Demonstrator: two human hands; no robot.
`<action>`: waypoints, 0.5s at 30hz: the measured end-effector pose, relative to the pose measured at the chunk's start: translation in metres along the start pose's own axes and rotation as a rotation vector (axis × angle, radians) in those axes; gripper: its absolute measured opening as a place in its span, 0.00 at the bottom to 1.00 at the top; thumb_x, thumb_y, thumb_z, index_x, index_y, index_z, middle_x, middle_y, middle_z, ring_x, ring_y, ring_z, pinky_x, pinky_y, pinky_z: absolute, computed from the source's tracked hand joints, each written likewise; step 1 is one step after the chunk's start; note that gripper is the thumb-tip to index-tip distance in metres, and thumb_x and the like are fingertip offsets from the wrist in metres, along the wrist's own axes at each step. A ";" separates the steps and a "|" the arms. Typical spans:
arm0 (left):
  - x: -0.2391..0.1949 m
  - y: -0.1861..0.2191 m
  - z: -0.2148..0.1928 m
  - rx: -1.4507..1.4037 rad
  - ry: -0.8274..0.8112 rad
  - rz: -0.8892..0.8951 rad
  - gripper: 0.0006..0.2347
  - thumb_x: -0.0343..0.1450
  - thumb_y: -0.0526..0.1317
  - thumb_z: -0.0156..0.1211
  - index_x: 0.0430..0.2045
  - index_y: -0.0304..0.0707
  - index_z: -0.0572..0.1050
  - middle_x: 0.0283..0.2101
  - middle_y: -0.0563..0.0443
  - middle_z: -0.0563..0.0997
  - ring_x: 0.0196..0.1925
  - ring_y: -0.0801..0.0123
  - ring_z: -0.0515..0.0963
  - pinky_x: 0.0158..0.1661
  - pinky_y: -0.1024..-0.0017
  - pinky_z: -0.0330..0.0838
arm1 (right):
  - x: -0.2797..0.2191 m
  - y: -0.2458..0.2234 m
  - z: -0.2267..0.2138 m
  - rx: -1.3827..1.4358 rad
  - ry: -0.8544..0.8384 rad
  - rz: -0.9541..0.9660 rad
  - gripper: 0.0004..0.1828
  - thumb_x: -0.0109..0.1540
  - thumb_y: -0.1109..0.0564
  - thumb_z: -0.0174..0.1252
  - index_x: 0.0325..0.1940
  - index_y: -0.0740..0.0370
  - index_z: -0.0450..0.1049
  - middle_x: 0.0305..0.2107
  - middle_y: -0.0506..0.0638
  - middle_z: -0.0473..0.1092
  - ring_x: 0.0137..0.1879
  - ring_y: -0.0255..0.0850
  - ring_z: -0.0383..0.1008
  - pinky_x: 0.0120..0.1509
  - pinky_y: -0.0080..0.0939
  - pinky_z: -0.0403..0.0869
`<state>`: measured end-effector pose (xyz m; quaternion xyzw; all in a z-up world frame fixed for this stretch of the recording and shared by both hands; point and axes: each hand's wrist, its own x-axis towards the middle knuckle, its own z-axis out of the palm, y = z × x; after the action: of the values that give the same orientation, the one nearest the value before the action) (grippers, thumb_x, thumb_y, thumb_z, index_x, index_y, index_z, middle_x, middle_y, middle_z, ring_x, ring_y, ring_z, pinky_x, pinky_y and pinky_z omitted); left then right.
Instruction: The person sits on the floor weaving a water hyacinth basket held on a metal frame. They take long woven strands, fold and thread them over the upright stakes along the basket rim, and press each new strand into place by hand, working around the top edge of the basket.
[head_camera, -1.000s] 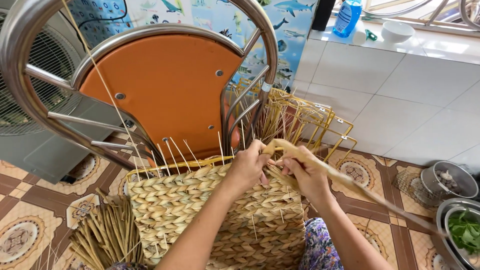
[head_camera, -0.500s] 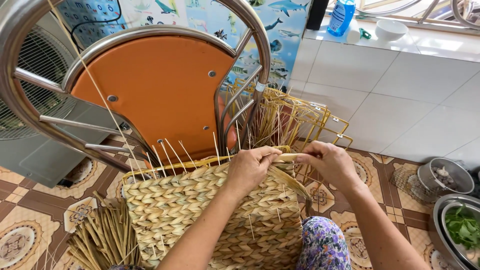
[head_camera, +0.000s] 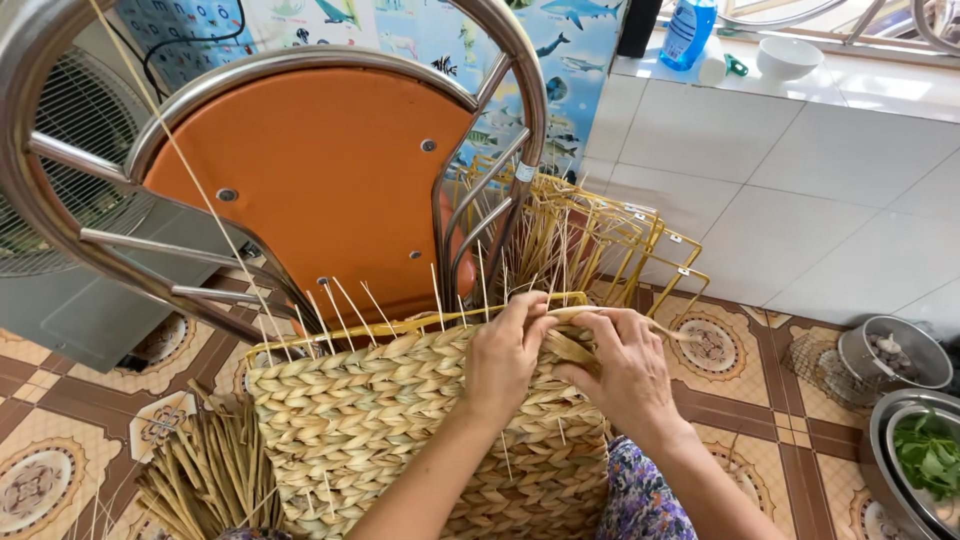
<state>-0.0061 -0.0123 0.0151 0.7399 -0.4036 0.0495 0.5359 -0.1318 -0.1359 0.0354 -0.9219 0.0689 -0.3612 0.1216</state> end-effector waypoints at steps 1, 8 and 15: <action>0.006 0.000 0.001 0.045 0.000 0.029 0.11 0.73 0.39 0.62 0.48 0.37 0.75 0.39 0.46 0.87 0.32 0.66 0.85 0.30 0.69 0.79 | 0.000 0.001 0.003 -0.036 -0.049 0.076 0.29 0.49 0.47 0.72 0.49 0.63 0.74 0.41 0.58 0.71 0.51 0.52 0.69 0.55 0.54 0.68; 0.045 0.028 -0.028 -0.150 -0.410 -0.387 0.06 0.75 0.38 0.56 0.42 0.38 0.74 0.32 0.46 0.86 0.22 0.67 0.84 0.24 0.69 0.77 | 0.018 0.016 -0.017 -0.069 -0.468 0.334 0.17 0.62 0.48 0.64 0.46 0.58 0.69 0.40 0.49 0.69 0.43 0.44 0.74 0.52 0.47 0.74; 0.045 0.021 -0.012 -0.084 -0.578 -0.213 0.07 0.69 0.41 0.65 0.38 0.44 0.82 0.27 0.47 0.85 0.22 0.68 0.81 0.25 0.69 0.74 | 0.057 -0.001 -0.047 -0.137 -0.285 -0.098 0.10 0.58 0.54 0.64 0.42 0.54 0.77 0.35 0.44 0.75 0.47 0.43 0.75 0.54 0.49 0.68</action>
<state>0.0149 -0.0291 0.0591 0.7387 -0.4612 -0.2360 0.4311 -0.1218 -0.1557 0.1061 -0.9722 0.0305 -0.2269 0.0490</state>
